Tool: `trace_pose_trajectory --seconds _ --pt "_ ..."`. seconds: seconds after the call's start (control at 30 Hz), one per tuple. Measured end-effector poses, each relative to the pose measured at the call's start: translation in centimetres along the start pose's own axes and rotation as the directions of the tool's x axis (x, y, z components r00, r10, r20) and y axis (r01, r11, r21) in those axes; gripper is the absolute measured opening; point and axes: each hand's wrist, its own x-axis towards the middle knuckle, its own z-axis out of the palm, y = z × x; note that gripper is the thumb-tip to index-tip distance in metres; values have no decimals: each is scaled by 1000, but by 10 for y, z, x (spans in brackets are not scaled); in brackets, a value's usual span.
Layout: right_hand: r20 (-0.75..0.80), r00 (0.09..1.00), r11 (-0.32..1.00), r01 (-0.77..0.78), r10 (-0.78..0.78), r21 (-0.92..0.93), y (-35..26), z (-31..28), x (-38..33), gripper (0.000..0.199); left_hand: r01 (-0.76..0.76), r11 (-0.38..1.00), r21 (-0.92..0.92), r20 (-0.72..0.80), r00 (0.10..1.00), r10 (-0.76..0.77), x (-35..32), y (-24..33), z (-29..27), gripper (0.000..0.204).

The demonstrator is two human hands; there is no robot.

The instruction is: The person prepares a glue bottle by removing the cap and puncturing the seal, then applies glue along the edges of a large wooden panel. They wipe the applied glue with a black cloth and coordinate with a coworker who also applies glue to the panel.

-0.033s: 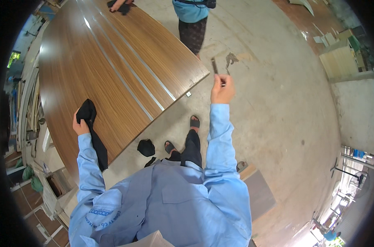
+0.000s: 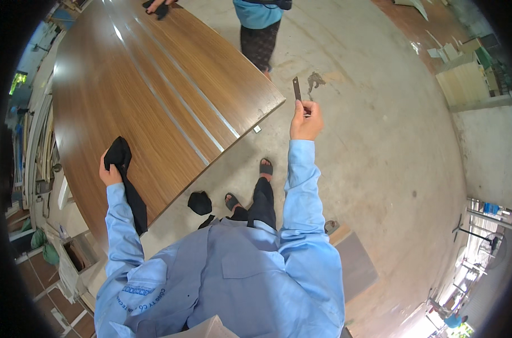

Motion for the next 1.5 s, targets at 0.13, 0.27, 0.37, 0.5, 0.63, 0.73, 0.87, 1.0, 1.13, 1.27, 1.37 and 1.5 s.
trace_pose_trajectory --seconds 0.13,0.27,0.37,0.5,0.63,0.73,0.87,1.0,1.13,1.27,1.37,1.5 --pt "171 983 994 55 -71 99 -9 0 -7 9 -65 997 34 20 998 65 -1 -8 -4 49" --pt "32 998 992 -49 46 118 10 18 -5 11 -68 996 55 1 998 69 6 -13 -1 51" --pt "-227 965 980 -92 131 178 23 21 1 14 -98 991 87 10 995 98 8 -7 2 53" --pt "62 954 892 -295 292 343 13 3 -11 12 -199 961 189 62 980 191 3 23 17 57" --pt "425 830 580 -556 361 595 -2 -24 -20 21 -356 905 233 193 929 315 -12 67 58 60" --pt "581 722 413 -692 376 593 -5 -40 -11 29 -416 874 251 258 899 354 -19 102 101 65" --pt "614 674 514 -728 411 454 -15 -51 -1 30 -423 878 222 321 882 344 -30 133 136 66" --pt "503 852 975 -211 150 67 -27 -54 10 22 -363 918 158 306 902 304 -32 142 138 65" --pt "574 814 991 131 -95 -22 -28 -53 26 14 -289 940 183 254 937 239 -37 143 132 67" --pt "588 789 981 183 -181 56 -20 -47 26 18 -263 930 258 206 955 213 -34 149 146 68" --pt "620 772 990 104 -140 95 -19 -47 12 27 -330 913 238 214 935 282 -20 161 180 68" --pt "631 775 992 -89 10 93 -26 -47 -1 35 -470 864 180 302 862 406 16 189 252 64"
